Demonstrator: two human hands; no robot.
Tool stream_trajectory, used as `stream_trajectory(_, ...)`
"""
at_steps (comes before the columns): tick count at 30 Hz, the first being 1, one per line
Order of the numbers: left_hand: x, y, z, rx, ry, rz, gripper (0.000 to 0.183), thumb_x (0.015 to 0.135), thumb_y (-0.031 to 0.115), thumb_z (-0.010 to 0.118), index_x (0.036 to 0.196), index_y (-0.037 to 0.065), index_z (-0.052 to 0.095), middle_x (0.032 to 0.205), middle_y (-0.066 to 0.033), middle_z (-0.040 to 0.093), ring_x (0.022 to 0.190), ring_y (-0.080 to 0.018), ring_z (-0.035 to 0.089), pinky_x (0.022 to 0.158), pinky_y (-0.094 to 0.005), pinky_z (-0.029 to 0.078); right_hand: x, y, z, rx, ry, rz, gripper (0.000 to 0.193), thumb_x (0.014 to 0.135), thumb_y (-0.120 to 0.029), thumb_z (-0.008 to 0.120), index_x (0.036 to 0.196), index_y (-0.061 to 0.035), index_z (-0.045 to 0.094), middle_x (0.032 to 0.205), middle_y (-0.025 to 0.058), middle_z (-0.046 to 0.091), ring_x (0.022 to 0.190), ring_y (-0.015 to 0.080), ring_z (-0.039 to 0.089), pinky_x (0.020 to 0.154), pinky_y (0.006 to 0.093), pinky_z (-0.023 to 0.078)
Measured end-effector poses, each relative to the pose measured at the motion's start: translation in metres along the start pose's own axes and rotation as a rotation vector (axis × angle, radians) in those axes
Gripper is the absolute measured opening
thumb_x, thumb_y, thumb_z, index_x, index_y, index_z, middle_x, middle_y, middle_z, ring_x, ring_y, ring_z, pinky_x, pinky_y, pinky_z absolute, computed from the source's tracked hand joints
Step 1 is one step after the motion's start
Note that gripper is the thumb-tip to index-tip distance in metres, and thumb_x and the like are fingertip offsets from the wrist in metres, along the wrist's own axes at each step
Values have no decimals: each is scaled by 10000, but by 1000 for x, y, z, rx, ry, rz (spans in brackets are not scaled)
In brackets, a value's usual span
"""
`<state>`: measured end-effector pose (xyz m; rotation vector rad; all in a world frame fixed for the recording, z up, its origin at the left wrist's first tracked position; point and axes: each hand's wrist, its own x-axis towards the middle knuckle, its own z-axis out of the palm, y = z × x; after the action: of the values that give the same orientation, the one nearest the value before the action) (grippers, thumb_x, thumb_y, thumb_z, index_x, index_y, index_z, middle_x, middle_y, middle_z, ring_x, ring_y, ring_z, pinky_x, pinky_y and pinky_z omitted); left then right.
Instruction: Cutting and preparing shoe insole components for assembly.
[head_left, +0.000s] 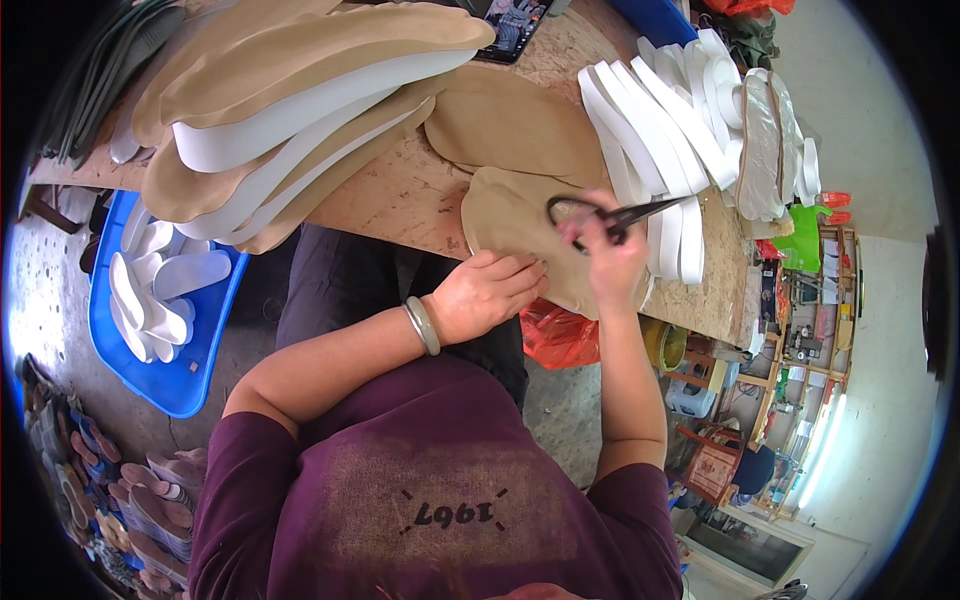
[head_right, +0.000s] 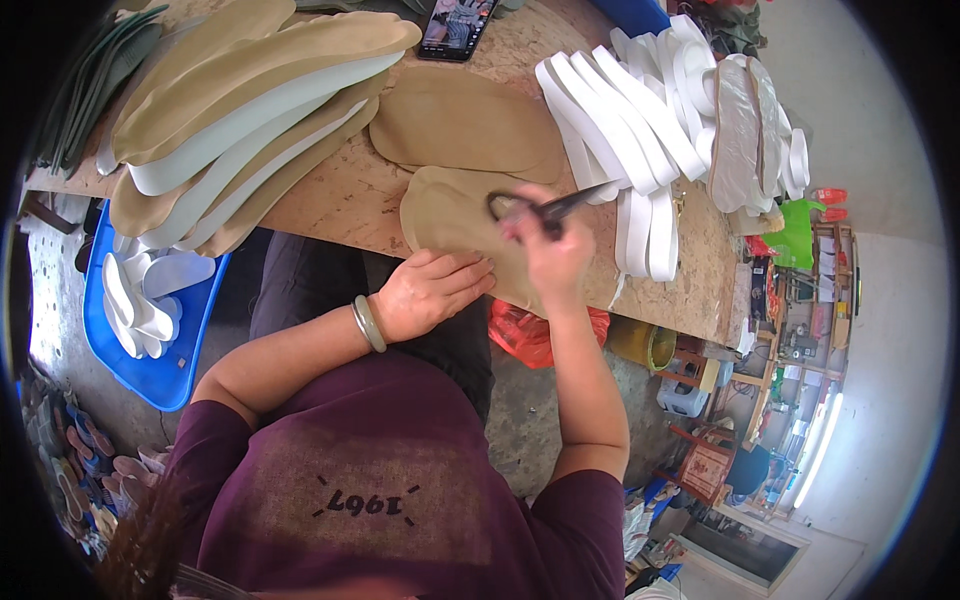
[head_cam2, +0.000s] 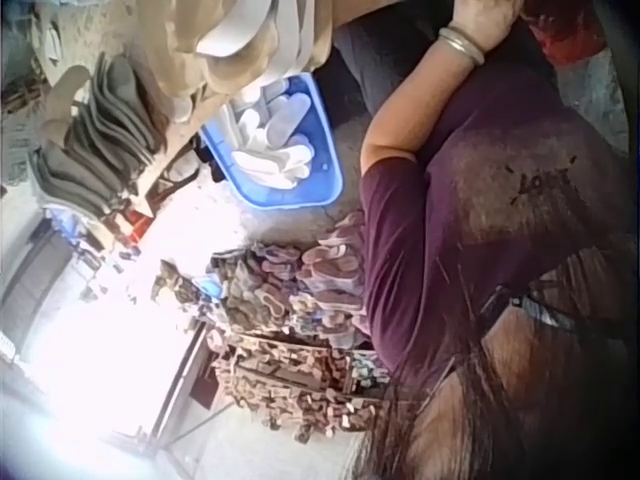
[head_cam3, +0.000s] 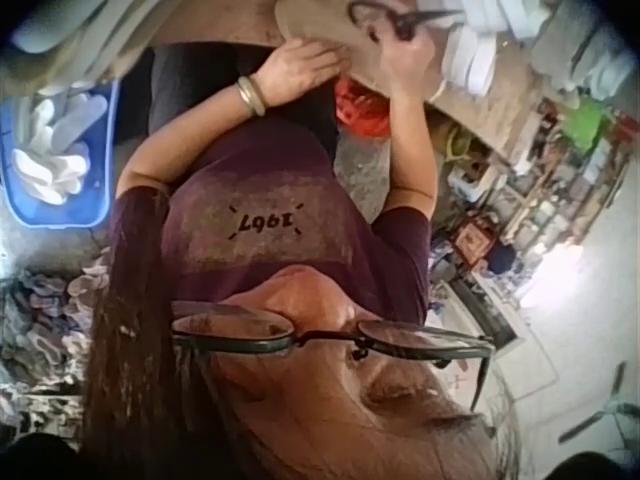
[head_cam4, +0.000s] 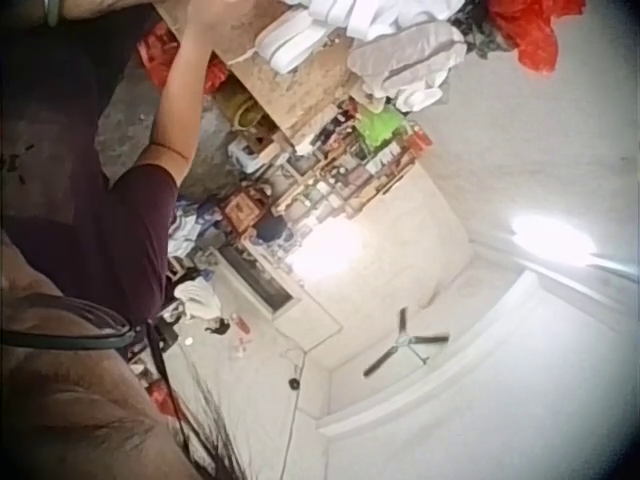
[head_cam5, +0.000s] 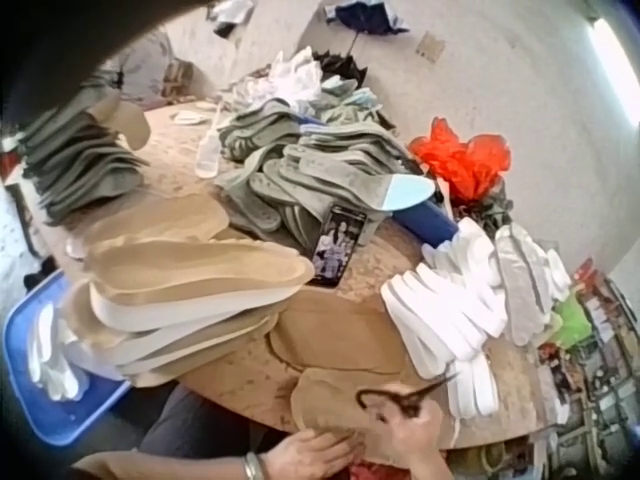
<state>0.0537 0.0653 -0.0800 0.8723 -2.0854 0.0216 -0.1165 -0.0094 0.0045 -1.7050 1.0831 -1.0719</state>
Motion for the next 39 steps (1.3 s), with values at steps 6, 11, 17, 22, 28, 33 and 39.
stream_trajectory(6, 1, 0, 1, -55, 55, -7, 407, 751, 166, 624, 1146, 72, 650, 1196, -26, 632, 1155, -167, 578, 905, -303, 470, 11, 12, 10, -639, -311, -580, 479, 700, 7, 687, 1166, -101, 662, 820, 113, 637, 704, 283, 638, 624, 366, 534)
stream_trajectory(11, 1, 0, 0, -39, 28, -19, 410, 754, 162, 617, 1152, 68, 649, 1192, -27, 632, 1157, -173, 578, 909, -308, 470, 14, 8, 26, -141, 198, -7, 277, 887, -62, 680, 1157, -16, 641, 770, 62, 651, 660, 160, 638, 622, 299, 528)
stream_trajectory(17, 0, 0, -1, -46, 17, -26, 385, 758, 162, 606, 1127, 65, 655, 1184, -30, 633, 1138, -170, 580, 899, -302, 465, 3, -14, 20, -479, -298, -142, 261, 901, -76, 681, 1160, -52, 659, 829, 93, 706, 706, 167, 680, 683, 296, 542)
stream_trajectory(22, 1, -1, -2, -105, -11, -31, 373, 757, 158, 600, 1112, 64, 662, 1181, -32, 635, 1135, -170, 583, 901, -305, 463, 12, 2, 30, -855, -237, -613, 235, 889, -81, 687, 1123, -66, 682, 871, 125, 710, 741, 244, 705, 684, 327, 550)
stream_trajectory(28, 3, -3, -2, -51, 32, -53, 325, 782, 158, 631, 1092, 88, 694, 1208, -16, 658, 1158, -164, 597, 860, -305, 467, 37, 4, 18, -5, 327, 0, 262, 915, -88, 664, 1167, -18, 646, 799, 111, 681, 686, 225, 694, 659, 288, 546)
stream_trajectory(33, 0, 0, -3, -87, -4, -39, 277, 745, 156, 604, 1003, 87, 678, 1080, 10, 631, 1082, -147, 588, 865, -297, 454, 6, -13, 36, -631, -200, -390, 307, 863, -19, 678, 1165, -73, 660, 808, 111, 676, 675, 250, 676, 636, 312, 550)
stream_trajectory(39, 2, -3, -3, -117, 78, -14, 253, 740, 151, 612, 978, 96, 676, 1059, 13, 625, 1057, -143, 588, 860, -295, 452, 23, -4, 52, -804, -162, -576, 246, 898, -8, 637, 1139, -51, 666, 835, 93, 697, 689, 182, 673, 614, 344, 536)
